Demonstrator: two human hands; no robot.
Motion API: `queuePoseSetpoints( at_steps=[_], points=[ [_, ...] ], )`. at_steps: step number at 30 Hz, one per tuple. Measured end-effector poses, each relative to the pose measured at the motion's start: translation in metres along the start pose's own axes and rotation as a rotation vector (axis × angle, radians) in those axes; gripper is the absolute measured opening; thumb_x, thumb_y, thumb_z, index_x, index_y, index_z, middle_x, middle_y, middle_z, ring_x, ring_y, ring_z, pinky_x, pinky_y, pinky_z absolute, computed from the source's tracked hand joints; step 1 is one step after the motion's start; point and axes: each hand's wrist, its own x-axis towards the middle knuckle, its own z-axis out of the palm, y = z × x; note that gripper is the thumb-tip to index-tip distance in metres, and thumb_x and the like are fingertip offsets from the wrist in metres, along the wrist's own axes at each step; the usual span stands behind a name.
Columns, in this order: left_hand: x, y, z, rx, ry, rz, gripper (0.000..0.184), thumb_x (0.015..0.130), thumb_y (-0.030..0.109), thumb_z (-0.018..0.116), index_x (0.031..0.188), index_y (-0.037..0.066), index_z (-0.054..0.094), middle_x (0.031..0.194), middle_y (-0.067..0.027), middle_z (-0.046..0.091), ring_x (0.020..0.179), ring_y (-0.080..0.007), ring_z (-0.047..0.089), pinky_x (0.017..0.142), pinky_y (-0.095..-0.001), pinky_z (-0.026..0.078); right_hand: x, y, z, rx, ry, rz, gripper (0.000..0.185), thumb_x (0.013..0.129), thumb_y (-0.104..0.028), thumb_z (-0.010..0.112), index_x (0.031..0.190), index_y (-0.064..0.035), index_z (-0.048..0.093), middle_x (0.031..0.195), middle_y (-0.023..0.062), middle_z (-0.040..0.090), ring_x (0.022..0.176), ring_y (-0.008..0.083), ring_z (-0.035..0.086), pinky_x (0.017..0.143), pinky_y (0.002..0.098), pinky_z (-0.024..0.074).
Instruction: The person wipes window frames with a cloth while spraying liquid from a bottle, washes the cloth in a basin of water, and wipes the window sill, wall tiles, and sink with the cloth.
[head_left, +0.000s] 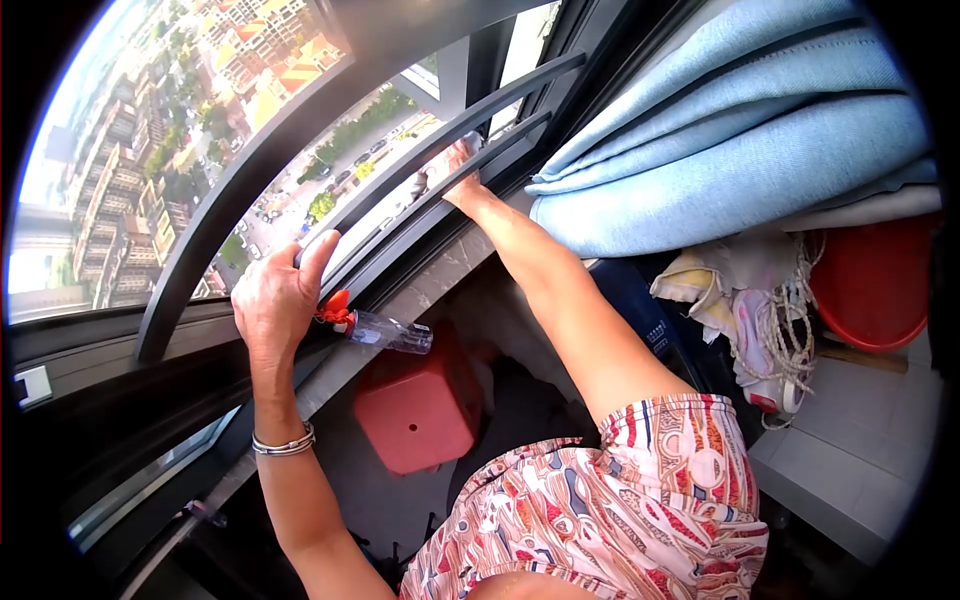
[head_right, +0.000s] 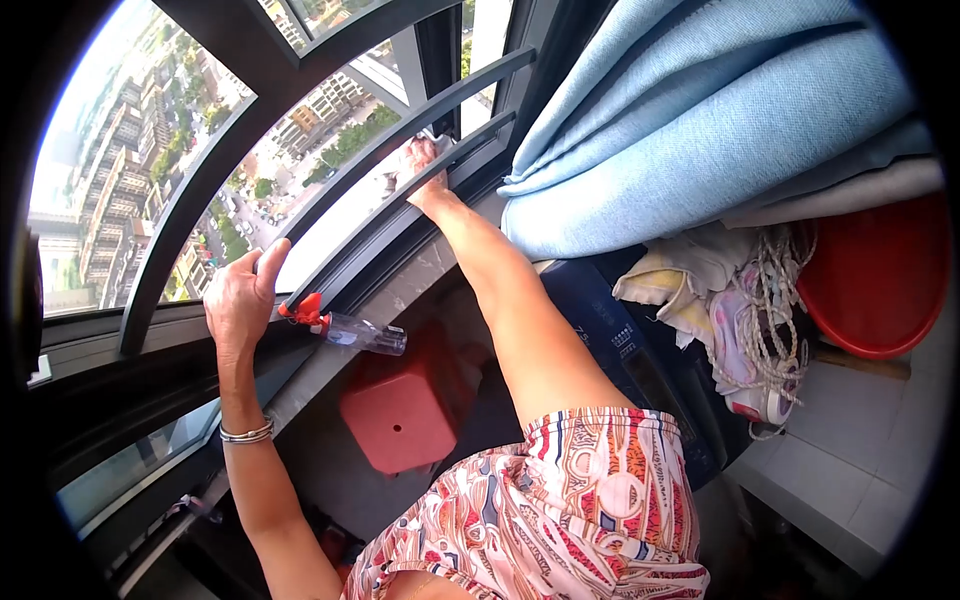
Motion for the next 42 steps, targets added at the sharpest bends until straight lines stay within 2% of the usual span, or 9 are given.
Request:
queuePoseSetpoints(
  at_steps=[4, 8, 10, 12, 17, 26, 32, 38, 42],
  points=[
    [0.001, -0.001, 0.003, -0.008, 0.012, 0.016, 0.060, 0.082, 0.058, 0.045, 0.068, 0.002, 0.062, 0.062, -0.0208, 0.058, 0.067, -0.0374, 0.058, 0.062, -0.0436, 0.045, -0.014, -0.029, 0.000, -0.104, -0.093, 0.171, 0.046, 0.073, -0.033, 0.058, 0.107, -0.0016, 0.052, 0.110, 0.0180, 0.053, 0.108, 0.0336, 0.045, 0.098, 0.0413, 0.0312],
    [0.000, 0.001, 0.000, 0.013, 0.012, 0.016, 0.060, 0.082, 0.058, 0.046, 0.068, 0.002, 0.061, 0.059, -0.0203, 0.057, 0.065, -0.0370, 0.058, 0.061, -0.0431, 0.045, -0.020, -0.052, -0.013, 0.005, -0.140, -0.251, 0.037, 0.066, -0.024, 0.059, 0.097, -0.0037, 0.055, 0.096, 0.0158, 0.057, 0.096, 0.0310, 0.052, 0.088, 0.0422, 0.0372],
    [-0.001, -0.002, 0.003, 0.002, 0.026, 0.030, 0.059, 0.082, 0.058, 0.046, 0.068, 0.002, 0.061, 0.058, -0.0202, 0.057, 0.064, -0.0367, 0.058, 0.061, -0.0428, 0.045, 0.007, -0.063, -0.023, 0.140, 0.465, -0.481, 0.023, 0.067, -0.013, 0.055, 0.087, -0.0032, 0.055, 0.093, 0.0166, 0.054, 0.089, 0.0315, 0.052, 0.083, 0.0428, 0.0401],
    [-0.001, -0.004, 0.004, -0.005, 0.041, 0.042, 0.059, 0.082, 0.058, 0.047, 0.068, 0.002, 0.061, 0.057, -0.0201, 0.056, 0.063, -0.0364, 0.058, 0.060, -0.0424, 0.045, 0.022, -0.061, -0.029, 0.064, 0.300, -0.336, 0.030, 0.069, -0.011, 0.056, 0.097, -0.0006, 0.056, 0.099, 0.0161, 0.054, 0.096, 0.0326, 0.049, 0.088, 0.0417, 0.0393],
    [0.000, 0.000, 0.003, -0.011, 0.071, 0.043, 0.055, 0.079, 0.055, 0.053, 0.065, 0.001, 0.057, 0.058, -0.0162, 0.055, 0.060, -0.0343, 0.057, 0.055, -0.0395, 0.043, 0.072, -0.001, -0.014, -0.500, 0.555, -0.468, 0.025, 0.075, -0.021, 0.052, 0.092, -0.0032, 0.057, 0.095, 0.0147, 0.055, 0.090, 0.0293, 0.052, 0.084, 0.0431, 0.0378],
    [-0.002, -0.001, 0.005, -0.026, 0.088, 0.053, 0.055, 0.077, 0.056, 0.055, 0.065, 0.002, 0.058, 0.057, -0.0143, 0.055, 0.057, -0.0315, 0.056, 0.053, -0.0381, 0.043, 0.043, -0.012, -0.009, -0.585, -0.070, -0.263, 0.026, 0.079, -0.023, 0.049, 0.094, -0.0033, 0.058, 0.095, 0.0162, 0.057, 0.091, 0.0290, 0.053, 0.085, 0.0419, 0.0355],
    [-0.002, 0.002, 0.004, -0.028, 0.123, 0.048, 0.052, 0.075, 0.053, 0.060, 0.059, 0.004, 0.053, 0.052, -0.0104, 0.053, 0.051, -0.0288, 0.055, 0.049, -0.0348, 0.043, 0.081, -0.022, -0.010, -0.232, 0.519, -0.486, 0.031, 0.069, -0.014, 0.056, 0.099, -0.0053, 0.055, 0.093, 0.0108, 0.053, 0.088, 0.0242, 0.050, 0.083, 0.0401, 0.0346],
    [-0.005, 0.005, 0.001, -0.108, 0.060, 0.013, 0.043, 0.078, 0.043, 0.060, 0.065, 0.003, 0.056, 0.054, -0.0151, 0.053, 0.052, -0.0335, 0.055, 0.049, -0.0368, 0.042, 0.103, -0.040, 0.009, -0.255, 0.530, -0.262, 0.032, 0.071, -0.014, 0.055, 0.102, -0.0033, 0.055, 0.100, 0.0119, 0.051, 0.096, 0.0247, 0.046, 0.087, 0.0388, 0.0300],
    [-0.006, -0.005, 0.013, -0.064, 0.248, 0.129, 0.041, 0.075, 0.042, 0.064, 0.064, 0.004, 0.056, 0.052, -0.0132, 0.052, 0.049, -0.0308, 0.055, 0.047, -0.0358, 0.042, 0.116, -0.035, 0.021, -0.302, 0.525, -0.243, 0.034, 0.074, -0.015, 0.052, 0.105, -0.0009, 0.055, 0.108, 0.0134, 0.048, 0.104, 0.0251, 0.041, 0.093, 0.0388, 0.0247]
  ],
)
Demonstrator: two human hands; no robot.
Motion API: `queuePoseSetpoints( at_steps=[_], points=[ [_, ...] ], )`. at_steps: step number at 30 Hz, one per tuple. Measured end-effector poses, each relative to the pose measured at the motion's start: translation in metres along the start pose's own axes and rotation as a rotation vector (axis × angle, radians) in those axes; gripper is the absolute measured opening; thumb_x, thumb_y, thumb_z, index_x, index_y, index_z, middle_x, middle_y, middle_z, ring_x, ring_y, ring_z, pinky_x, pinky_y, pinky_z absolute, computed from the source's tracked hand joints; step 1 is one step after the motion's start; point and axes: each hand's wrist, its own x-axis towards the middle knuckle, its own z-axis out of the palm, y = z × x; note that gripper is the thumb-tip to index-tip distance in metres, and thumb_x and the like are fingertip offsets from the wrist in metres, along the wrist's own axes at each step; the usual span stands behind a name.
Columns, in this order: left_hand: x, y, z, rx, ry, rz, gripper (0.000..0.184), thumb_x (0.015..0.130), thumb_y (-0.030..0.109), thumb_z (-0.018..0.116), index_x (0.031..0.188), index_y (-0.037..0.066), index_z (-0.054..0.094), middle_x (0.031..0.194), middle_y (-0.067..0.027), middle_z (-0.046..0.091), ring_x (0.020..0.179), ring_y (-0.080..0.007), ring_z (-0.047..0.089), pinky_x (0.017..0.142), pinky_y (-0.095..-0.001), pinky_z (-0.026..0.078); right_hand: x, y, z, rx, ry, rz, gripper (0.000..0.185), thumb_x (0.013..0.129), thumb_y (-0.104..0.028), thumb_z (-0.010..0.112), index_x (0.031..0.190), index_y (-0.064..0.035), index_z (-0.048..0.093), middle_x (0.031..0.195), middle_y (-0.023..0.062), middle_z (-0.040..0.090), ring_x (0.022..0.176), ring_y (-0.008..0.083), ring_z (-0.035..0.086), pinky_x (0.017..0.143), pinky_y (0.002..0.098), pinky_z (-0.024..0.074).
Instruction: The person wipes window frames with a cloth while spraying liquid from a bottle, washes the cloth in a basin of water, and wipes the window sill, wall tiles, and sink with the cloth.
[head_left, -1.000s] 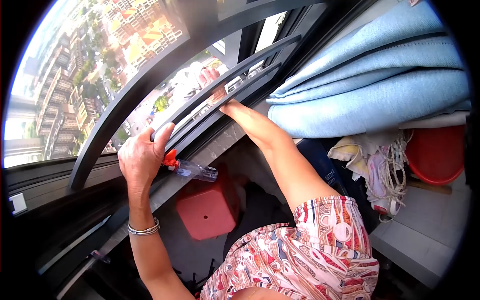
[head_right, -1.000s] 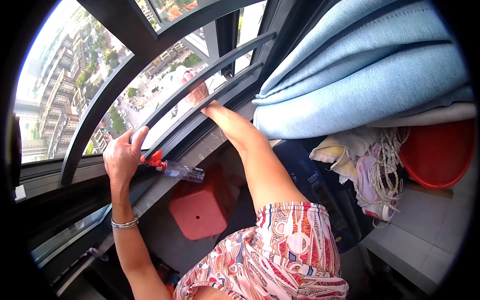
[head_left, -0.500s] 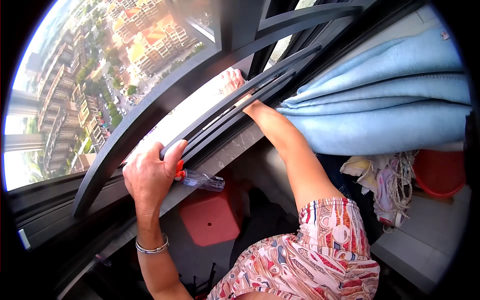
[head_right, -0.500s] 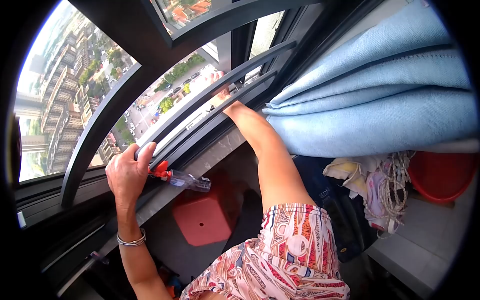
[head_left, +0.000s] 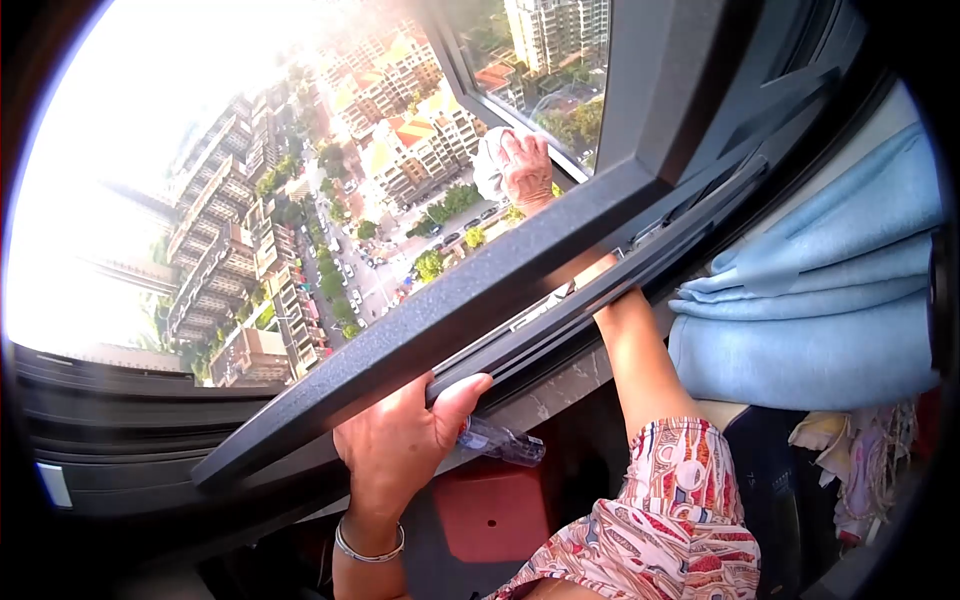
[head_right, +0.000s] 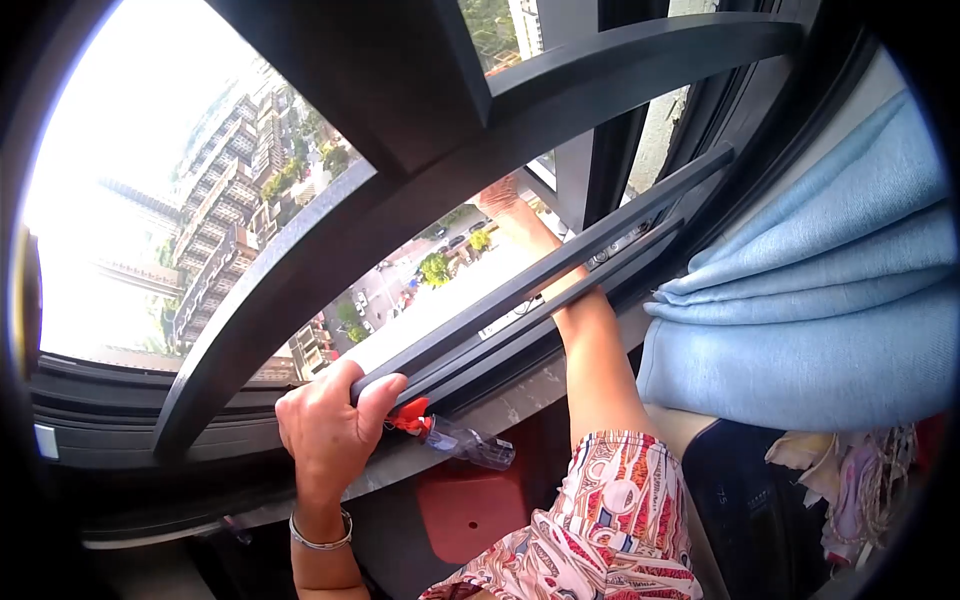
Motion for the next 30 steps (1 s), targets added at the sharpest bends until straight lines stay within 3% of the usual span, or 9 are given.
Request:
queuePoseSetpoints(
  at_steps=[7, 8, 12, 16, 18, 22, 24, 27, 30],
  points=[
    [-0.001, -0.001, -0.003, 0.009, -0.082, -0.020, 0.045, 0.078, 0.047, 0.059, 0.064, 0.004, 0.053, 0.050, -0.0131, 0.051, 0.047, -0.0322, 0.053, 0.045, -0.0361, 0.040, -0.012, 0.016, 0.022, -0.061, -0.185, 0.024, 0.038, 0.079, -0.017, 0.047, 0.110, 0.0033, 0.054, 0.123, 0.0161, 0.043, 0.119, 0.0257, 0.033, 0.103, 0.0387, 0.0153],
    [0.000, 0.000, -0.002, 0.095, -0.021, 0.044, 0.047, 0.076, 0.048, 0.062, 0.057, 0.008, 0.046, 0.045, -0.0057, 0.050, 0.040, -0.0230, 0.051, 0.040, -0.0309, 0.039, -0.012, 0.017, 0.024, -0.062, -0.224, 0.024, 0.039, 0.079, -0.017, 0.047, 0.111, 0.0039, 0.054, 0.125, 0.0164, 0.042, 0.121, 0.0258, 0.032, 0.104, 0.0387, 0.0140],
    [-0.003, -0.003, 0.000, 0.063, -0.025, 0.020, 0.049, 0.082, 0.051, 0.052, 0.065, 0.005, 0.053, 0.049, -0.0126, 0.051, 0.050, -0.0310, 0.055, 0.048, -0.0369, 0.041, -0.019, 0.030, 0.015, -0.086, -0.359, 0.002, 0.041, 0.082, -0.018, 0.044, 0.114, 0.0062, 0.054, 0.133, 0.0179, 0.040, 0.130, 0.0261, 0.028, 0.110, 0.0387, 0.0086],
    [-0.003, -0.001, -0.001, 0.074, -0.051, -0.004, 0.053, 0.084, 0.054, 0.048, 0.063, 0.005, 0.051, 0.048, -0.0114, 0.051, 0.049, -0.0311, 0.055, 0.048, -0.0375, 0.041, -0.043, 0.037, -0.050, -0.514, -0.430, -0.284, 0.041, 0.080, -0.018, 0.048, 0.113, 0.0047, 0.055, 0.133, 0.0214, 0.038, 0.130, 0.0311, 0.026, 0.109, 0.0373, 0.0168],
    [-0.003, -0.002, -0.002, 0.101, -0.059, 0.014, 0.053, 0.081, 0.055, 0.050, 0.061, 0.006, 0.050, 0.051, -0.0118, 0.055, 0.050, -0.0294, 0.058, 0.048, -0.0368, 0.044, -0.049, 0.044, -0.060, -0.452, -0.345, -0.318, 0.036, 0.085, -0.024, 0.042, 0.104, -0.0017, 0.062, 0.114, 0.0119, 0.057, 0.128, 0.0305, 0.029, 0.109, 0.0420, 0.0118],
    [-0.003, -0.004, -0.002, 0.095, -0.030, 0.038, 0.055, 0.082, 0.056, 0.048, 0.061, 0.006, 0.051, 0.052, -0.0117, 0.056, 0.050, -0.0301, 0.058, 0.048, -0.0377, 0.044, -0.060, 0.046, -0.096, -0.482, -0.583, -0.430, 0.040, 0.080, -0.017, 0.046, 0.118, -0.0038, 0.052, 0.128, 0.0171, 0.044, 0.123, 0.0333, 0.036, 0.105, 0.0371, 0.0249],
    [-0.002, -0.002, -0.004, 0.092, -0.076, 0.025, 0.053, 0.083, 0.055, 0.048, 0.062, 0.006, 0.052, 0.052, -0.0119, 0.056, 0.052, -0.0304, 0.059, 0.049, -0.0381, 0.044, -0.069, 0.069, -0.087, -0.319, -0.425, -0.575, 0.036, 0.079, -0.020, 0.047, 0.107, -0.0007, 0.059, 0.106, 0.0120, 0.057, 0.108, 0.0294, 0.046, 0.093, 0.0382, 0.0340],
    [-0.002, 0.000, -0.008, 0.095, -0.102, -0.001, 0.054, 0.083, 0.056, 0.047, 0.065, 0.006, 0.055, 0.055, -0.0116, 0.057, 0.055, -0.0300, 0.060, 0.051, -0.0382, 0.045, -0.098, 0.073, -0.108, -0.619, -0.488, -0.502, 0.030, 0.074, -0.017, 0.053, 0.098, -0.0029, 0.063, 0.094, 0.0100, 0.059, 0.094, 0.0253, 0.053, 0.079, 0.0366, 0.0417],
    [-0.002, 0.001, -0.007, 0.109, -0.104, -0.015, 0.055, 0.083, 0.058, 0.046, 0.065, 0.007, 0.055, 0.056, -0.0113, 0.058, 0.058, -0.0302, 0.060, 0.053, -0.0388, 0.046, -0.089, 0.095, -0.131, -0.273, -0.642, -0.155, 0.025, 0.077, -0.013, 0.052, 0.098, -0.0072, 0.065, 0.097, 0.0099, 0.063, 0.090, 0.0233, 0.061, 0.069, 0.0340, 0.0497]
  ],
)
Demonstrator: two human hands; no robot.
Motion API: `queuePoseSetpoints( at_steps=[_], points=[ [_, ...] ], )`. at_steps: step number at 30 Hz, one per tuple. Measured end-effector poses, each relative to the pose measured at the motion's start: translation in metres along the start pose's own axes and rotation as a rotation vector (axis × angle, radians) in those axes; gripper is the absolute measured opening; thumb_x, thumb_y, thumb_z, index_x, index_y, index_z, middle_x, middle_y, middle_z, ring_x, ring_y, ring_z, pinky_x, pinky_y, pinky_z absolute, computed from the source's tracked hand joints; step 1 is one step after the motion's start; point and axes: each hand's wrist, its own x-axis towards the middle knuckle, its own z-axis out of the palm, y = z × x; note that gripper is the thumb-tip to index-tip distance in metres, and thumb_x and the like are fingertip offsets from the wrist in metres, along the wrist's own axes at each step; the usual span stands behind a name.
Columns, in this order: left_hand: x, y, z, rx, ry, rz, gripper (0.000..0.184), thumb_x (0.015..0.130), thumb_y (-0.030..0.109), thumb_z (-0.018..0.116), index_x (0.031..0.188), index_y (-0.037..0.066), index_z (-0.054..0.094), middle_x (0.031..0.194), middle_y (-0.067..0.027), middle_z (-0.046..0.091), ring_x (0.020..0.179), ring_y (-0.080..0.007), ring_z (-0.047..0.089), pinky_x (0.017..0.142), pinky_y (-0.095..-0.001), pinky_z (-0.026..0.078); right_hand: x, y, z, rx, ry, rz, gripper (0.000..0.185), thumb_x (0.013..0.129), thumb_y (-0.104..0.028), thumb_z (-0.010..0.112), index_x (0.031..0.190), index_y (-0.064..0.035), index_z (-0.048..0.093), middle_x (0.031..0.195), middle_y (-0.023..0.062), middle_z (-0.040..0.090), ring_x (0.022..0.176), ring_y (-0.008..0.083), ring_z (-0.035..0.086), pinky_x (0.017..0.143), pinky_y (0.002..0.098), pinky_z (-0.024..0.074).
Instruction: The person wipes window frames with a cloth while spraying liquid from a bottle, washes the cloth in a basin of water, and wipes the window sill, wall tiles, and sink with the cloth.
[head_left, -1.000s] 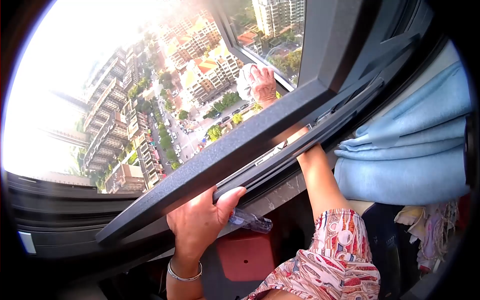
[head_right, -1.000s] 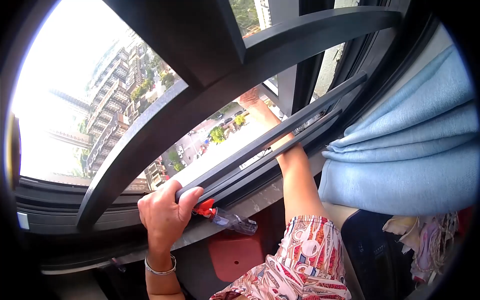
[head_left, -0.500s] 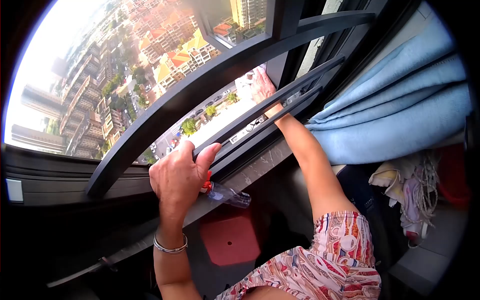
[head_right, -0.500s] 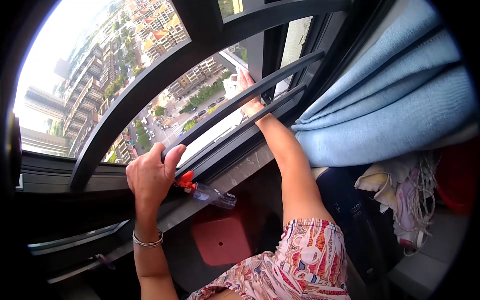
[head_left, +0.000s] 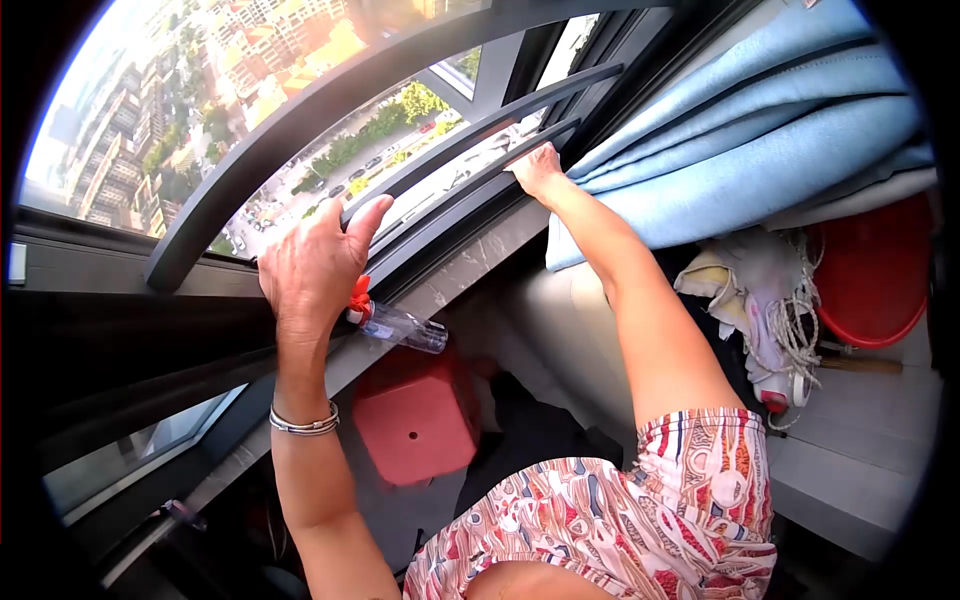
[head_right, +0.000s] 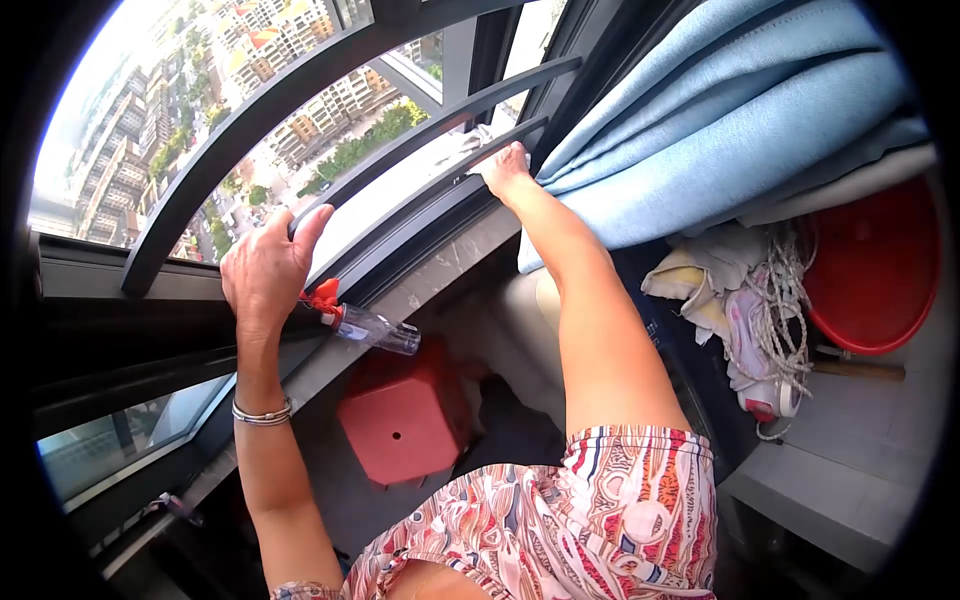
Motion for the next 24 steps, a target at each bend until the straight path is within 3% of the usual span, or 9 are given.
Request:
queuePoseSetpoints(
  at_steps=[2, 5, 9, 10, 13, 17, 20, 22, 24],
  points=[
    [0.000, 0.000, 0.002, 0.013, 0.021, -0.003, 0.056, 0.082, 0.059, 0.045, 0.065, 0.006, 0.055, 0.057, -0.0110, 0.058, 0.058, -0.0308, 0.059, 0.054, -0.0398, 0.046, 0.012, 0.005, -0.038, 0.085, -0.427, 0.114, 0.029, 0.079, -0.015, 0.046, 0.102, -0.0060, 0.062, 0.103, 0.0136, 0.062, 0.101, 0.0260, 0.058, 0.081, 0.0359, 0.0487],
    [0.003, -0.001, 0.004, 0.026, 0.025, -0.005, 0.057, 0.082, 0.059, 0.045, 0.063, 0.006, 0.053, 0.057, -0.0117, 0.057, 0.058, -0.0308, 0.059, 0.054, -0.0396, 0.046, -0.007, -0.011, -0.031, 0.485, -0.086, 0.348, 0.047, 0.078, -0.020, 0.043, 0.123, -0.0055, 0.046, 0.110, 0.0182, 0.058, 0.104, 0.0347, 0.054, 0.093, 0.0378, 0.0422],
    [0.001, 0.002, 0.003, 0.025, -0.005, -0.035, 0.059, 0.082, 0.060, 0.045, 0.062, 0.005, 0.052, 0.058, -0.0140, 0.057, 0.060, -0.0320, 0.059, 0.056, -0.0402, 0.045, 0.007, -0.017, -0.007, 0.793, 0.021, 0.561, 0.039, 0.073, -0.026, 0.060, 0.101, -0.0011, 0.046, 0.113, 0.0260, 0.048, 0.103, 0.0368, 0.051, 0.084, 0.0420, 0.0456],
    [0.002, 0.002, 0.004, 0.041, 0.015, -0.024, 0.060, 0.082, 0.060, 0.045, 0.062, 0.005, 0.052, 0.059, -0.0145, 0.057, 0.060, -0.0322, 0.059, 0.056, -0.0403, 0.046, 0.015, -0.022, -0.001, 0.650, 0.197, 0.518, 0.045, 0.072, -0.029, 0.064, 0.100, 0.0013, 0.047, 0.101, 0.0249, 0.051, 0.096, 0.0378, 0.054, 0.080, 0.0415, 0.0478],
    [0.006, 0.000, 0.004, 0.071, -0.014, -0.055, 0.061, 0.081, 0.062, 0.044, 0.065, 0.005, 0.055, 0.059, -0.0161, 0.057, 0.062, -0.0339, 0.059, 0.058, -0.0407, 0.046, 0.031, -0.036, -0.003, 0.543, 0.114, 0.591, 0.043, 0.071, -0.026, 0.065, 0.101, 0.0001, 0.047, 0.096, 0.0206, 0.052, 0.093, 0.0324, 0.056, 0.080, 0.0405, 0.0488],
    [0.004, 0.001, 0.006, 0.062, -0.014, -0.039, 0.062, 0.082, 0.062, 0.042, 0.067, 0.005, 0.057, 0.058, -0.0168, 0.058, 0.062, -0.0340, 0.059, 0.059, -0.0417, 0.045, 0.016, -0.055, 0.008, 0.359, 0.014, 0.178, 0.029, 0.078, -0.024, 0.050, 0.100, -0.0089, 0.058, 0.103, 0.0169, 0.054, 0.099, 0.0324, 0.053, 0.088, 0.0432, 0.0394],
    [0.004, 0.000, 0.005, 0.046, -0.019, -0.040, 0.062, 0.083, 0.062, 0.041, 0.068, 0.004, 0.057, 0.059, -0.0171, 0.058, 0.063, -0.0345, 0.060, 0.060, -0.0421, 0.045, 0.009, -0.090, -0.008, 0.306, 0.064, -0.147, 0.042, 0.075, -0.020, 0.049, 0.116, -0.0106, 0.052, 0.117, 0.0152, 0.049, 0.110, 0.0317, 0.043, 0.096, 0.0447, 0.0323],
    [0.005, 0.000, 0.005, 0.045, -0.051, -0.058, 0.063, 0.082, 0.062, 0.041, 0.069, 0.003, 0.058, 0.060, -0.0177, 0.059, 0.065, -0.0350, 0.060, 0.061, -0.0421, 0.045, 0.011, -0.109, -0.025, 0.361, -0.236, -0.235, 0.046, 0.075, -0.018, 0.048, 0.120, -0.0101, 0.049, 0.122, 0.0119, 0.046, 0.118, 0.0284, 0.037, 0.100, 0.0432, 0.0279],
    [0.005, -0.001, 0.009, 0.037, -0.003, -0.045, 0.062, 0.082, 0.062, 0.042, 0.070, 0.003, 0.059, 0.061, -0.0183, 0.059, 0.066, -0.0355, 0.060, 0.062, -0.0423, 0.045, 0.009, -0.128, -0.039, 0.300, -0.238, -0.290, 0.043, 0.079, -0.022, 0.047, 0.119, -0.0070, 0.051, 0.126, 0.0090, 0.047, 0.120, 0.0202, 0.039, 0.102, 0.0360, 0.0248]
  ],
)
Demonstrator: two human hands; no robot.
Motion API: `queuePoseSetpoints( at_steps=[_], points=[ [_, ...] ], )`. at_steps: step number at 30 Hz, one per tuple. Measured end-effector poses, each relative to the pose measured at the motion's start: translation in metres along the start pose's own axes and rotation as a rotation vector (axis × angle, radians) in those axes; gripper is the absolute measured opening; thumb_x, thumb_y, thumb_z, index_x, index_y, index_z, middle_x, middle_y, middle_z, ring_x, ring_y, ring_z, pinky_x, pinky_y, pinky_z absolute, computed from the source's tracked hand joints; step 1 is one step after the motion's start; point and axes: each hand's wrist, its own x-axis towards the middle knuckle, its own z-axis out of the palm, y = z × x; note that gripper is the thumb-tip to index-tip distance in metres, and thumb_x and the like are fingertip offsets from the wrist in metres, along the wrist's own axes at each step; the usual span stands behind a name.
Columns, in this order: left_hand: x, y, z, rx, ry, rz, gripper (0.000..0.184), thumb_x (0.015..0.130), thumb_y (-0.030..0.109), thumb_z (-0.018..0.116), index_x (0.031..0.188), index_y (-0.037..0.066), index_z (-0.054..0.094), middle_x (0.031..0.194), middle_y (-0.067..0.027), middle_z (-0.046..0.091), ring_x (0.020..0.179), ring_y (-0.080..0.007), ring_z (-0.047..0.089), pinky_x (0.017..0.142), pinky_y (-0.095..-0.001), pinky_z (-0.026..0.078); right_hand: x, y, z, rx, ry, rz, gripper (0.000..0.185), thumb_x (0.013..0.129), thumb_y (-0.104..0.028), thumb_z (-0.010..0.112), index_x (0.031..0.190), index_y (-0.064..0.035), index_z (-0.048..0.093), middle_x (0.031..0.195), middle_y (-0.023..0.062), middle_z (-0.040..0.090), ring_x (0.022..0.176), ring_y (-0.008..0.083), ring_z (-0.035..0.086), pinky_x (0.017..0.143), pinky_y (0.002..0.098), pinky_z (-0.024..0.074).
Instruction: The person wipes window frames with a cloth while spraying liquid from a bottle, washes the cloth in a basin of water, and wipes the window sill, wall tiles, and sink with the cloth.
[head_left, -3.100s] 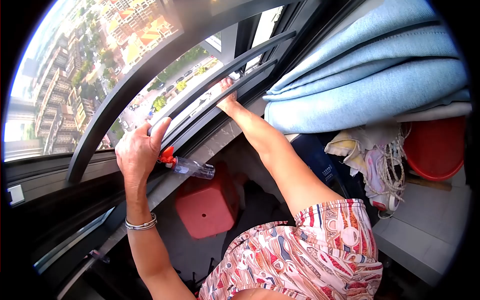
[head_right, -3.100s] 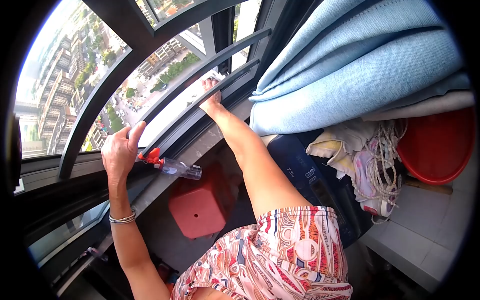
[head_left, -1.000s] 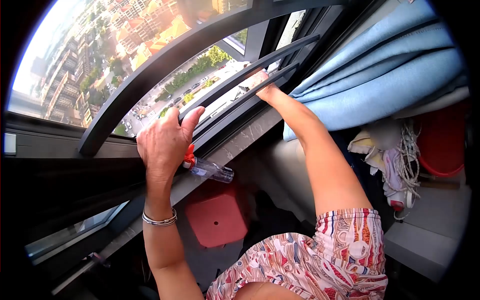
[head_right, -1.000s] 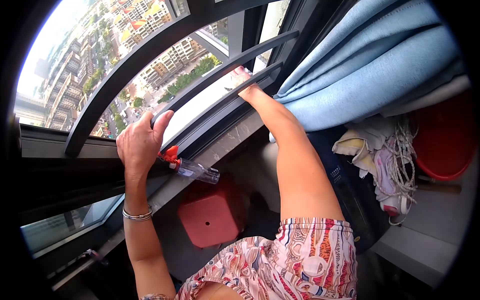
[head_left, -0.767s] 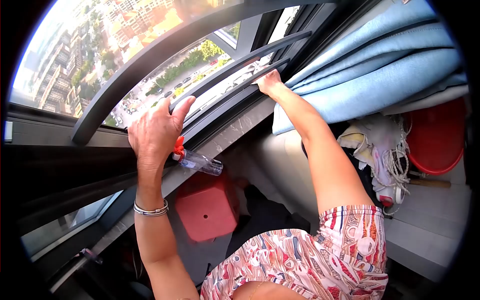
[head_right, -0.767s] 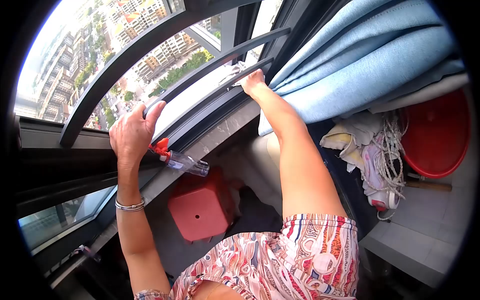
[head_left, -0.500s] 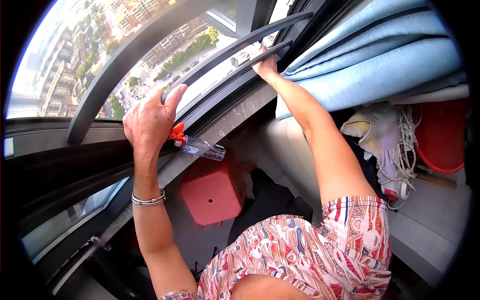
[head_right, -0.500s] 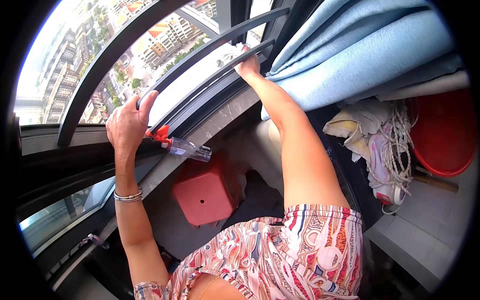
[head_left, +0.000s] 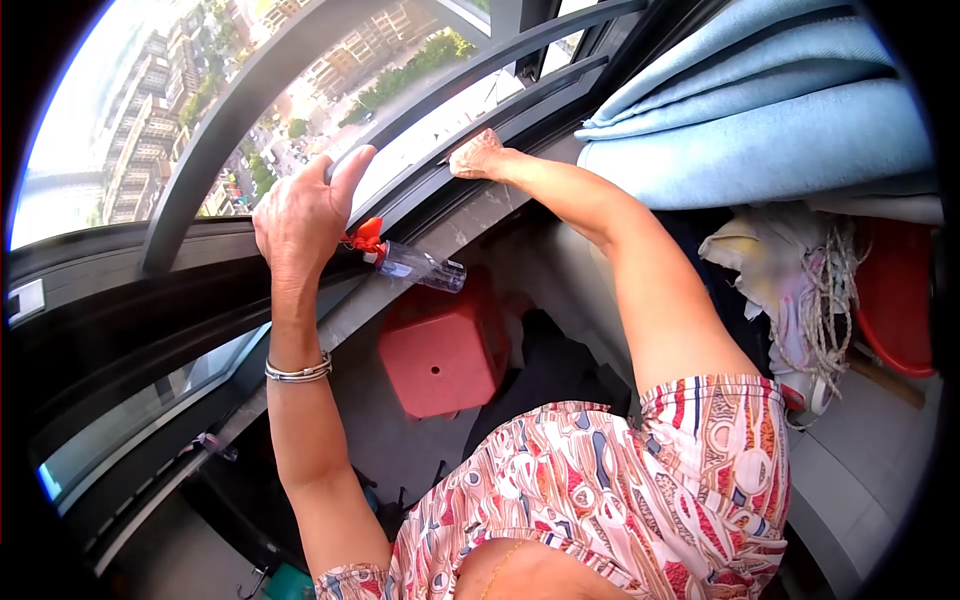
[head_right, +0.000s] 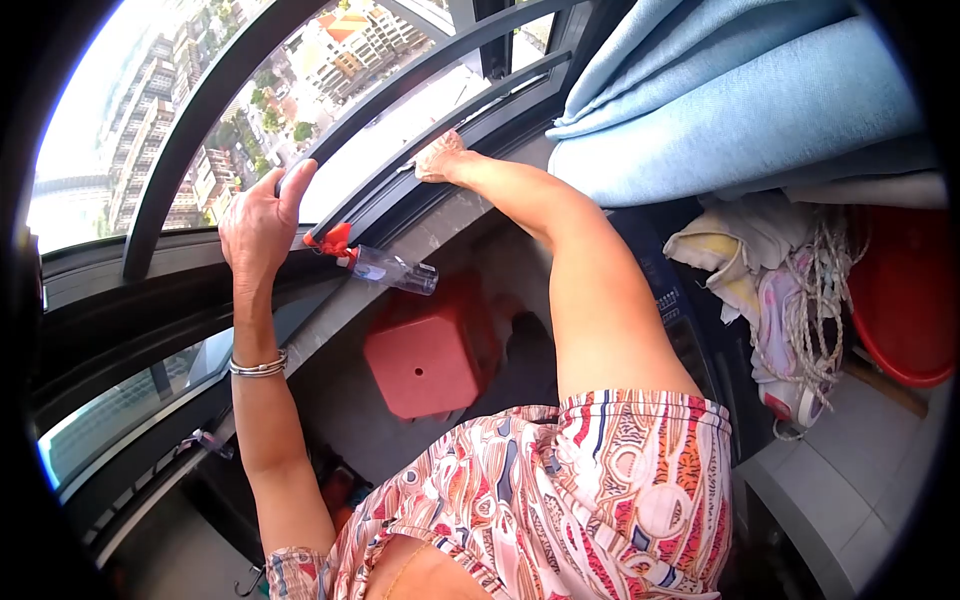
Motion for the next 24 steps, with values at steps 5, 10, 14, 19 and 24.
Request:
queuePoseSetpoints(
  at_steps=[5, 10, 14, 19, 24],
  points=[
    [0.000, 0.001, -0.003, -0.002, -0.017, 0.004, 0.060, 0.082, 0.061, 0.043, 0.071, 0.003, 0.059, 0.061, -0.0190, 0.059, 0.067, -0.0363, 0.060, 0.062, -0.0436, 0.045, -0.017, -0.033, -0.009, 0.118, -0.298, -0.108, 0.040, 0.079, -0.021, 0.048, 0.116, -0.0065, 0.053, 0.122, 0.0101, 0.050, 0.116, 0.0210, 0.043, 0.099, 0.0365, 0.0284],
    [0.000, 0.001, -0.003, -0.001, -0.023, 0.008, 0.059, 0.082, 0.060, 0.044, 0.071, 0.004, 0.059, 0.059, -0.0195, 0.058, 0.067, -0.0365, 0.059, 0.061, -0.0438, 0.045, -0.041, -0.069, -0.012, 0.226, -0.523, -0.178, 0.038, 0.079, -0.019, 0.048, 0.113, -0.0060, 0.054, 0.118, 0.0111, 0.052, 0.112, 0.0218, 0.046, 0.096, 0.0370, 0.0320],
    [0.000, 0.001, -0.002, -0.014, -0.012, 0.010, 0.057, 0.082, 0.060, 0.044, 0.072, 0.005, 0.059, 0.059, -0.0181, 0.057, 0.065, -0.0367, 0.058, 0.060, -0.0438, 0.044, -0.024, -0.072, -0.010, 0.299, -0.523, -0.209, 0.035, 0.079, -0.018, 0.048, 0.111, -0.0057, 0.055, 0.115, 0.0120, 0.054, 0.109, 0.0224, 0.049, 0.093, 0.0374, 0.0349],
    [-0.001, -0.001, -0.005, -0.009, -0.067, -0.023, 0.061, 0.082, 0.062, 0.042, 0.070, 0.005, 0.059, 0.058, -0.0172, 0.058, 0.065, -0.0353, 0.059, 0.060, -0.0422, 0.044, 0.019, -0.051, -0.007, 0.360, -0.457, -0.243, 0.033, 0.079, -0.017, 0.049, 0.108, -0.0052, 0.056, 0.111, 0.0130, 0.056, 0.105, 0.0232, 0.053, 0.090, 0.0379, 0.0385],
    [0.001, -0.003, -0.003, -0.004, -0.066, -0.008, 0.063, 0.082, 0.063, 0.040, 0.070, 0.005, 0.059, 0.057, -0.0162, 0.058, 0.063, -0.0343, 0.060, 0.061, -0.0421, 0.045, 0.020, -0.020, -0.011, 0.320, -0.424, -0.219, 0.030, 0.079, -0.016, 0.049, 0.105, -0.0047, 0.058, 0.107, 0.0140, 0.059, 0.101, 0.0240, 0.056, 0.087, 0.0384, 0.0422]
  ],
)
